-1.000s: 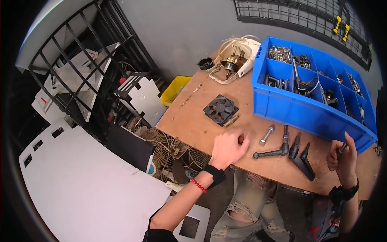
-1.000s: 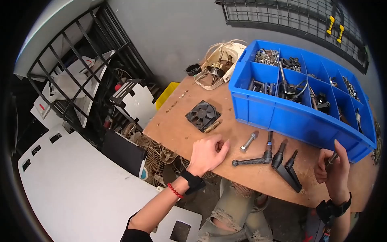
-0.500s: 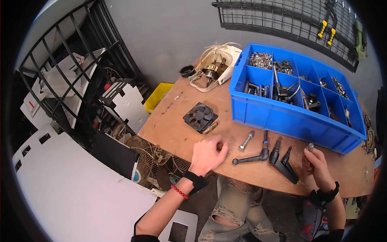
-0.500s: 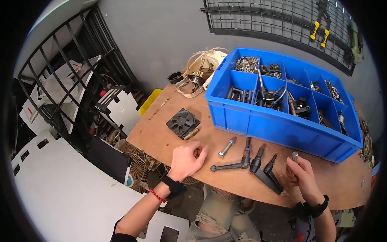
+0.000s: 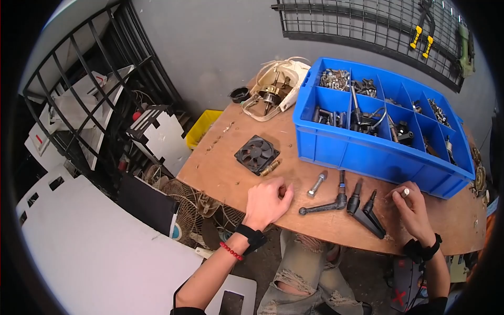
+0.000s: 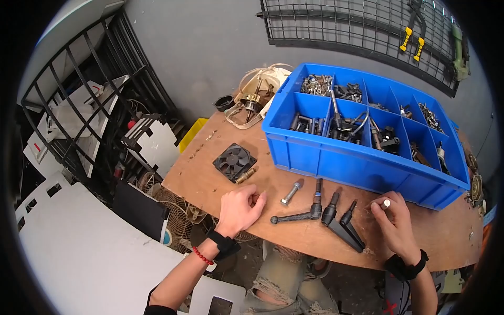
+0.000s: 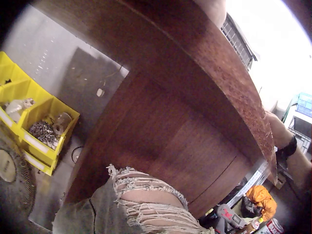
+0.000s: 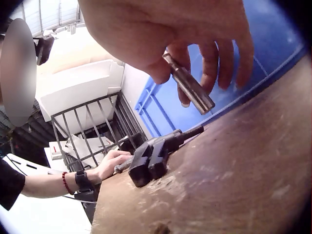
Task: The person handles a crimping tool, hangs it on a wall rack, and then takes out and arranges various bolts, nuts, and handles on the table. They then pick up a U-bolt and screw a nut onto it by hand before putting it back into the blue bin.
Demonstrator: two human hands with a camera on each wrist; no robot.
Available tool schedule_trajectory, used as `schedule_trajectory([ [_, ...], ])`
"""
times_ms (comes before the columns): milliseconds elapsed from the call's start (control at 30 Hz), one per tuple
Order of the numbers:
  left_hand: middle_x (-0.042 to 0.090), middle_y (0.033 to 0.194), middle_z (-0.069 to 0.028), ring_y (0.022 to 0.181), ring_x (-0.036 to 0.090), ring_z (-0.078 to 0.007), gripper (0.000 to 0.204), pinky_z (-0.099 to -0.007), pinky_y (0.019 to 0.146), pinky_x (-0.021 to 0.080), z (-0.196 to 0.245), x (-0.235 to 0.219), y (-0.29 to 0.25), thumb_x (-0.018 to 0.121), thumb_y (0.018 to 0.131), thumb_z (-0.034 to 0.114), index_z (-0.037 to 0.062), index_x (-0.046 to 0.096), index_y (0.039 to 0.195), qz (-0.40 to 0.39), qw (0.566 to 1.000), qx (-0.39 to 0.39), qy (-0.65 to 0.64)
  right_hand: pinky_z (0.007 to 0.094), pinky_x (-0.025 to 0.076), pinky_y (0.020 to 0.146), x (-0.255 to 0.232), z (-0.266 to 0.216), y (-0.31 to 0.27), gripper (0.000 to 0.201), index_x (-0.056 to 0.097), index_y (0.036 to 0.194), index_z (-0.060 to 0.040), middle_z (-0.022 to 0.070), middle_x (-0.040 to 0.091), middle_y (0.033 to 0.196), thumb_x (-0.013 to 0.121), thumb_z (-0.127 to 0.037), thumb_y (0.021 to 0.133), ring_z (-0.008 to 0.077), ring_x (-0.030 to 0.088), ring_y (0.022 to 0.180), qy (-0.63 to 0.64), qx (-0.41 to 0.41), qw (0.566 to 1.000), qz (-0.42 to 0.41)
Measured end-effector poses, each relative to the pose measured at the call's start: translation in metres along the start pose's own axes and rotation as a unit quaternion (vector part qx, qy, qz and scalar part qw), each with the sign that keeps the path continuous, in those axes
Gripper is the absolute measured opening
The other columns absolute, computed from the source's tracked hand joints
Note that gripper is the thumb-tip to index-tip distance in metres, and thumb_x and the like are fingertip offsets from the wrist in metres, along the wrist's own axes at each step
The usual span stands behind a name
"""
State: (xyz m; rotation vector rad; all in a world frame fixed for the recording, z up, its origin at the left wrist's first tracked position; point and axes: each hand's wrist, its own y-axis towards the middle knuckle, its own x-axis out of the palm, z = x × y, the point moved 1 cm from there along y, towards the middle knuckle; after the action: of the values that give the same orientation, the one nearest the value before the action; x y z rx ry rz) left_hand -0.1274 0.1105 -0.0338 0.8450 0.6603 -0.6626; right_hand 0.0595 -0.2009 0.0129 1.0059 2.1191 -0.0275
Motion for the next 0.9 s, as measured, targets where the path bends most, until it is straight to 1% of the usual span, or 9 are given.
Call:
schedule_trajectory([
  [67,0.056,0.058,-0.0114,0.055,0.058,-0.0319,0.034,-0.0413,0.053,0.045,0.0,0.0,0.0,0.065,0.088,0.028,0.0039,0.056,0.066,0.001,1.0,0.001,-0.001,0.0327,0.042,0.082,-0.001,0.005,0.0,0.02,0.065,0.086,0.0011,0.0071,0.059,0.089,0.061,-0.016,0.097,0.0203,0.052,0.089,0.004,-0.002,1.0,0.01],
  [267,0.057,0.058,-0.0112,0.055,0.059,-0.0317,0.033,-0.041,0.053,0.045,-0.002,0.001,-0.001,0.065,0.088,0.027,0.004,0.057,0.066,0.002,1.0,-0.002,0.003,0.0308,0.042,0.078,-0.001,0.008,-0.002,0.022,0.065,0.087,0.0026,0.0084,0.058,0.09,0.061,-0.017,0.097,0.0198,0.053,0.086,0.094,0.03,0.995,0.008],
  [367,0.056,0.058,-0.0111,0.055,0.059,-0.0316,0.033,-0.041,0.053,0.045,-0.002,0.002,0.0,0.066,0.088,0.028,0.0042,0.057,0.066,0.001,1.0,0.0,0.003,0.0306,0.042,0.077,-0.003,-0.002,0.0,0.023,0.065,0.087,0.0033,0.0086,0.058,0.09,0.062,-0.017,0.097,0.0193,0.054,0.083,0.106,0.047,0.993,0.016],
  [467,0.058,0.06,-0.0114,0.057,0.06,-0.0327,0.032,-0.0422,0.054,0.046,0.002,-0.001,0.0,0.065,0.088,0.028,0.0047,0.056,0.067,-0.007,1.0,-0.006,0.005,0.0304,0.043,0.076,0.003,0.012,-0.003,0.023,0.066,0.086,0.0033,0.009,0.059,0.089,0.062,-0.017,0.096,0.0191,0.054,0.083,0.072,0.006,0.997,0.01],
  [533,0.061,0.064,-0.0121,0.063,0.063,-0.0349,0.031,-0.0448,0.057,0.048,0.003,-0.004,0.0,0.065,0.088,0.028,0.0056,0.056,0.068,-0.028,0.999,-0.023,0.01,0.0307,0.043,0.075,0.0,0.008,-0.001,0.023,0.066,0.086,0.0034,0.0091,0.059,0.089,0.063,-0.017,0.095,0.0194,0.055,0.082,0.075,0.013,0.997,0.007],
  [633,0.061,0.064,-0.0122,0.063,0.063,-0.0348,0.031,-0.0449,0.057,0.048,0.0,-0.001,-0.001,0.065,0.088,0.027,0.0055,0.056,0.068,-0.025,0.999,-0.017,0.014,0.0308,0.043,0.075,0.0,0.004,-0.001,0.022,0.065,0.085,0.0036,0.0092,0.059,0.088,0.063,-0.016,0.095,0.0196,0.055,0.082,0.069,0.01,0.998,0.008],
  [733,0.055,0.057,-0.0109,0.054,0.058,-0.0314,0.034,-0.0408,0.053,0.045,-0.001,0.001,0.0,0.065,0.088,0.028,0.0038,0.056,0.066,0.0,1.0,-0.002,0.0,0.0308,0.044,0.074,-0.001,0.004,-0.001,0.022,0.065,0.085,0.0038,0.0094,0.059,0.088,0.063,-0.016,0.095,0.0196,0.055,0.081,0.064,0.005,0.998,0.014],
  [833,0.055,0.057,-0.0109,0.054,0.058,-0.0312,0.034,-0.0407,0.052,0.045,-0.002,0.002,0.0,0.065,0.088,0.028,0.0037,0.056,0.066,0.005,1.0,0.002,-0.002,0.0306,0.043,0.074,-0.002,0.003,-0.001,0.022,0.065,0.084,0.004,0.0094,0.059,0.088,0.063,-0.016,0.095,0.0192,0.055,0.08,0.07,0.014,0.997,0.019],
  [900,0.058,0.061,-0.0119,0.059,0.061,-0.0339,0.032,-0.0435,0.055,0.047,0.0,-0.001,0.0,0.065,0.088,0.027,0.0043,0.056,0.067,-0.017,1.0,-0.012,0.002,0.0304,0.043,0.074,-0.002,0.004,-0.001,0.022,0.065,0.085,0.0042,0.0093,0.06,0.088,0.063,-0.015,0.095,0.0188,0.055,0.08,0.07,0.015,0.997,0.02],
])
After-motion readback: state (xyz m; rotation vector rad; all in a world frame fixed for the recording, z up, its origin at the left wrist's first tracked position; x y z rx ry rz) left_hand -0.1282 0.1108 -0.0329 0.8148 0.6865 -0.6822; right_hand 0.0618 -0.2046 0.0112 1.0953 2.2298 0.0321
